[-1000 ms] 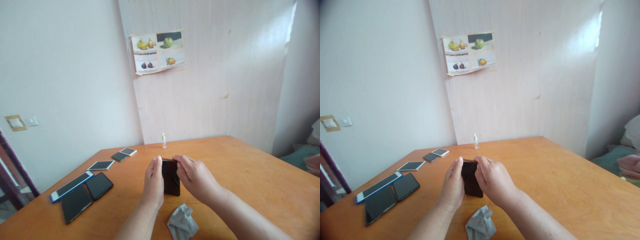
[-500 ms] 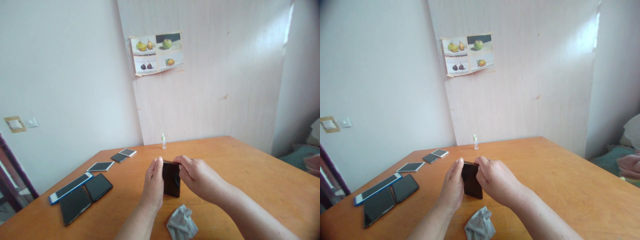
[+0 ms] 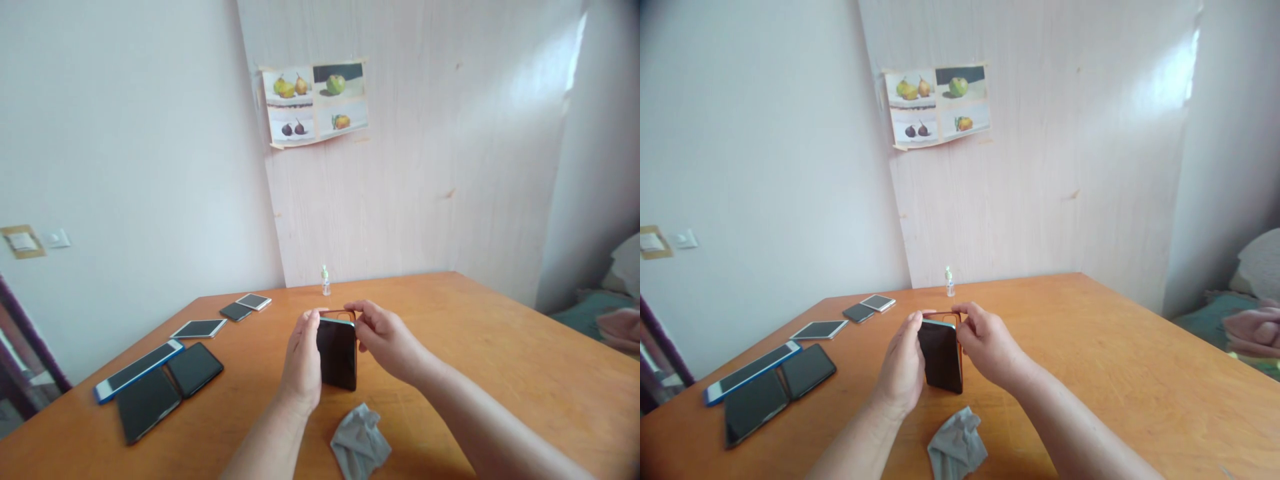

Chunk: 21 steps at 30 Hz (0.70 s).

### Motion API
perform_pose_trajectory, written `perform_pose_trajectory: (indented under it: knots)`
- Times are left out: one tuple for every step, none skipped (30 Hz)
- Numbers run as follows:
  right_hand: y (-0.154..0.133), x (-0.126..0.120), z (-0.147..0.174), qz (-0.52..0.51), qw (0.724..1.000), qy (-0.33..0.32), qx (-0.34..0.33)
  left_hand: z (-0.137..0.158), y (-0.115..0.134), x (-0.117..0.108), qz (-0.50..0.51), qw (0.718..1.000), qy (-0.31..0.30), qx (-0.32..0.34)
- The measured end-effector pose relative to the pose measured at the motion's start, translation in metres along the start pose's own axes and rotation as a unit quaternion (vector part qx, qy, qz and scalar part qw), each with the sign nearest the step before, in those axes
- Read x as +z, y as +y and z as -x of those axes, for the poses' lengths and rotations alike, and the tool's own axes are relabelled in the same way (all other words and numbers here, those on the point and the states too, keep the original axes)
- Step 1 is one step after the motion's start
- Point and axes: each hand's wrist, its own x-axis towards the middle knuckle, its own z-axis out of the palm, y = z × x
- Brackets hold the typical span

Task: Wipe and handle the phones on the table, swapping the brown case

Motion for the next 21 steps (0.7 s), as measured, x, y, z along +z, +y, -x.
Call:
perform_pose_trajectory:
  knots:
    - [0.002, 0.001, -0.001, -0.010, 1.000, 0.001, 0.004, 0.000, 0.001, -0.001, -0.004, 1.000, -0.006, 0.002]
    - [0.002, 0.001, -0.001, -0.021, 1.000, 0.000, 0.012, -0.001, 0.002, -0.002, -0.007, 1.000, -0.013, 0.005]
    - [0.002, 0.002, -0.002, -0.032, 0.999, -0.003, 0.023, -0.001, 0.002, -0.003, -0.008, 1.000, -0.019, 0.008]
    - [0.002, 0.003, -0.002, -0.043, 0.998, -0.007, 0.035, -0.001, 0.003, -0.004, -0.007, 1.000, -0.026, 0.010]
    - [0.001, 0.004, -0.002, -0.054, 0.997, -0.012, 0.046, -0.001, 0.003, -0.004, -0.005, 0.999, -0.034, 0.010]
    - [0.001, 0.005, -0.002, -0.064, 0.996, -0.015, 0.053, -0.001, 0.004, -0.004, -0.003, 0.999, -0.039, 0.010]
    - [0.000, 0.006, -0.002, -0.076, 0.995, -0.014, 0.057, -0.001, 0.003, -0.004, -0.001, 0.999, -0.042, 0.009]
    - [0.000, 0.007, -0.002, -0.088, 0.994, -0.009, 0.058, -0.001, 0.003, -0.004, 0.001, 0.999, -0.042, 0.008]
    - [0.001, 0.008, -0.002, -0.099, 0.993, -0.003, 0.058, -0.002, 0.002, -0.004, 0.001, 0.999, -0.040, 0.009]
    - [0.002, 0.010, -0.002, -0.108, 0.993, 0.004, 0.057, -0.002, 0.002, -0.004, 0.002, 0.999, -0.037, 0.015]
    - [0.003, 0.011, -0.002, -0.114, 0.992, 0.012, 0.056, -0.003, 0.001, -0.004, 0.000, 0.999, -0.033, 0.026]
    - [0.004, 0.012, -0.002, -0.116, 0.991, 0.019, 0.056, -0.003, 0.001, -0.004, -0.006, 0.999, -0.031, 0.039]
    - [0.004, 0.013, -0.002, -0.116, 0.991, 0.025, 0.058, -0.003, 0.002, -0.004, -0.015, 0.998, -0.029, 0.052]
    - [0.005, 0.014, -0.002, -0.115, 0.991, 0.030, 0.061, -0.003, 0.002, -0.005, -0.028, 0.997, -0.030, 0.063]
    - [0.005, 0.015, -0.002, -0.115, 0.991, 0.034, 0.063, -0.003, 0.004, -0.005, -0.044, 0.996, -0.031, 0.073]
    - [0.005, 0.015, -0.001, -0.116, 0.990, 0.037, 0.067, -0.003, 0.005, -0.005, -0.062, 0.994, -0.034, 0.082]
    - [0.005, 0.016, -0.001, -0.118, 0.990, 0.038, 0.070, -0.003, 0.007, -0.005, -0.079, 0.992, -0.035, 0.091]
    - [0.005, 0.016, -0.001, -0.121, 0.989, 0.041, 0.073, -0.002, 0.008, -0.006, -0.094, 0.990, -0.038, 0.099]
    - [0.006, 0.017, -0.001, -0.125, 0.988, 0.044, 0.075, -0.002, 0.009, -0.006, -0.105, 0.988, -0.040, 0.106]
    - [0.007, 0.018, -0.001, -0.127, 0.988, 0.047, 0.076, -0.002, 0.010, -0.006, -0.113, 0.986, -0.043, 0.113]
    - [0.009, 0.019, -0.002, -0.128, 0.987, 0.051, 0.079, -0.001, 0.010, -0.006, -0.118, 0.985, -0.047, 0.119]
